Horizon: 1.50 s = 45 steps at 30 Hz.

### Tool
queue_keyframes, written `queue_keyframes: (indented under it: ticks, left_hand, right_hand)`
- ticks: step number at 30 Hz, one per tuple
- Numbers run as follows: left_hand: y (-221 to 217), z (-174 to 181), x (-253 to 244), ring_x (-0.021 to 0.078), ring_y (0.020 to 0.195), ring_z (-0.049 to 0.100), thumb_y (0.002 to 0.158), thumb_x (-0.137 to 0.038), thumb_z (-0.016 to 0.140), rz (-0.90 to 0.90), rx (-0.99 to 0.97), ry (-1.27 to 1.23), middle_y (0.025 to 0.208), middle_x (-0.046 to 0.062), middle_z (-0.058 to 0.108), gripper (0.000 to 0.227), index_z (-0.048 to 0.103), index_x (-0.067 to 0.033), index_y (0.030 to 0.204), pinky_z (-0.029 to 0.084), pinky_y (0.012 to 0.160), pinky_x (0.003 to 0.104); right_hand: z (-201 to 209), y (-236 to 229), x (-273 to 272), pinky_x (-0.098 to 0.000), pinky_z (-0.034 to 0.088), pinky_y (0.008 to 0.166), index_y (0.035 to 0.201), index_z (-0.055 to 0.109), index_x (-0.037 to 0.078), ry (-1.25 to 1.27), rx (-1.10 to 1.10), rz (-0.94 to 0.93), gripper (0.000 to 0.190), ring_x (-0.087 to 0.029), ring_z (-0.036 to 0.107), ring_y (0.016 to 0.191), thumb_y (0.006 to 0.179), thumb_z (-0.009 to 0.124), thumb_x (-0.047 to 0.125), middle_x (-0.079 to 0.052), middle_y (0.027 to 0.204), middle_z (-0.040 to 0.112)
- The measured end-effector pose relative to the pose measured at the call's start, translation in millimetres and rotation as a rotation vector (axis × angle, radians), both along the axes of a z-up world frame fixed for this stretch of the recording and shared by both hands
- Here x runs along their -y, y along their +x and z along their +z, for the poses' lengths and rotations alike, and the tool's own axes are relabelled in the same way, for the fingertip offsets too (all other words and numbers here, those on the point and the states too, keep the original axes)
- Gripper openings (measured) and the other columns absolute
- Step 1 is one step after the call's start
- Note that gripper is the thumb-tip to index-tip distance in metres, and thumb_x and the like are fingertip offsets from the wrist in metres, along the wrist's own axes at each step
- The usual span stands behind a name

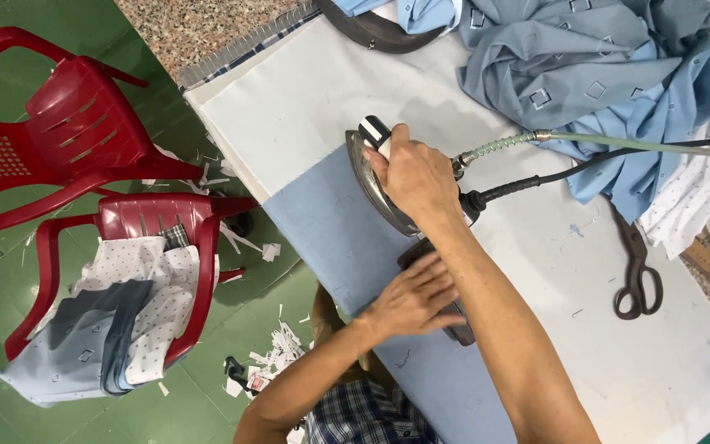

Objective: The person irons a light blue patterned fabric on a white worktable using a steam iron and a wooden pressing block, then flips the fabric and continues ironing. They measure the fabric with a wooden ruler and chalk, then cut it with scissors into a rectangular piece.

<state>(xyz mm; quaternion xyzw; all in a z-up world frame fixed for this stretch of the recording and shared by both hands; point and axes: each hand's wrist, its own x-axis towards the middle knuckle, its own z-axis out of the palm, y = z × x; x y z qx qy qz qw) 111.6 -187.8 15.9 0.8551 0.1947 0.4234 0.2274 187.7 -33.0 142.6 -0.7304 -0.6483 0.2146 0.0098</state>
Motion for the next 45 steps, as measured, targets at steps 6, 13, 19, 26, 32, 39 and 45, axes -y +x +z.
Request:
queue_keyframes:
  ticks: [6, 13, 19, 26, 32, 39, 45]
  left_hand:
    - [24.0, 8.4, 27.8, 0.0536, 0.150, -0.005, 0.077, -0.036, 0.063, 0.138, -0.044, -0.461, 0.164, 0.034, 0.009, 0.100, 0.021, 0.0053, 0.158, -0.001, 0.117, 0.070]
    - [75.3, -148.1, 103.3, 0.0300, 0.130, 0.055, 0.095, -0.047, 0.056, -0.147, 0.009, -0.091, 0.118, 0.006, 0.065, 0.040, 0.069, -0.0180, 0.120, 0.035, 0.120, 0.056]
    - [5.9, -8.2, 22.1, 0.0309, 0.136, 0.054, 0.079, -0.064, 0.062, -0.283, -0.371, -0.088, 0.127, 0.012, 0.067, 0.070, 0.068, -0.0129, 0.127, 0.025, 0.127, 0.059]
    - [6.8, -47.7, 21.0, 0.0274, 0.144, 0.045, 0.086, -0.044, 0.065, -0.486, -0.512, -0.152, 0.143, 0.008, 0.061, 0.062, 0.059, -0.0132, 0.140, 0.022, 0.129, 0.055]
    - [13.5, -107.6, 40.8, 0.0276, 0.145, 0.046, 0.089, -0.035, 0.065, -0.520, -0.503, -0.182, 0.144, 0.009, 0.060, 0.059, 0.057, -0.0110, 0.143, 0.022, 0.129, 0.055]
    - [6.7, -104.4, 22.5, 0.0245, 0.142, 0.050, 0.085, -0.021, 0.077, -0.506, -0.663, -0.160, 0.136, 0.005, 0.065, 0.059, 0.056, -0.0140, 0.140, 0.024, 0.129, 0.053]
    - [1.4, -115.5, 1.3, 0.0244, 0.147, 0.044, 0.087, -0.022, 0.078, -0.527, -0.684, -0.148, 0.149, 0.003, 0.057, 0.065, 0.051, -0.0182, 0.146, 0.020, 0.130, 0.052]
  right_hand:
    - [1.0, -0.9, -0.7, -0.0526, 0.061, 0.074, 0.107, 0.050, 0.007, -0.014, -0.002, -0.023, 0.045, -0.043, 0.075, 0.081, 0.106, 0.045, 0.051, -0.020, 0.079, 0.070]
    - [5.4, -1.9, -2.0, -0.0554, 0.059, 0.077, 0.107, 0.050, 0.005, -0.035, -0.014, -0.021, 0.045, -0.046, 0.074, 0.084, 0.105, 0.046, 0.050, -0.023, 0.082, 0.071]
    - [-6.0, 0.2, -8.7, -0.0529, 0.060, 0.076, 0.108, 0.049, 0.008, -0.072, 0.024, -0.021, 0.047, -0.043, 0.075, 0.083, 0.105, 0.041, 0.054, -0.021, 0.081, 0.071]
    - [-8.2, -3.6, -23.2, -0.0566, 0.059, 0.077, 0.105, 0.049, 0.007, -0.059, -0.005, -0.008, 0.046, -0.045, 0.075, 0.082, 0.104, 0.040, 0.053, -0.023, 0.082, 0.071]
    - [-13.8, -10.0, -41.3, -0.0572, 0.059, 0.076, 0.105, 0.049, 0.006, -0.018, -0.006, 0.021, 0.047, -0.047, 0.074, 0.080, 0.105, 0.041, 0.052, -0.024, 0.080, 0.071]
    - [-17.1, -18.5, -62.9, -0.0558, 0.059, 0.074, 0.105, 0.049, 0.007, -0.006, 0.006, 0.037, 0.045, -0.046, 0.075, 0.079, 0.104, 0.042, 0.052, -0.023, 0.078, 0.071]
    - [-15.2, -18.2, -81.8, -0.0541, 0.060, 0.073, 0.107, 0.049, 0.006, 0.027, -0.010, 0.122, 0.045, -0.045, 0.075, 0.078, 0.105, 0.043, 0.051, -0.022, 0.080, 0.072]
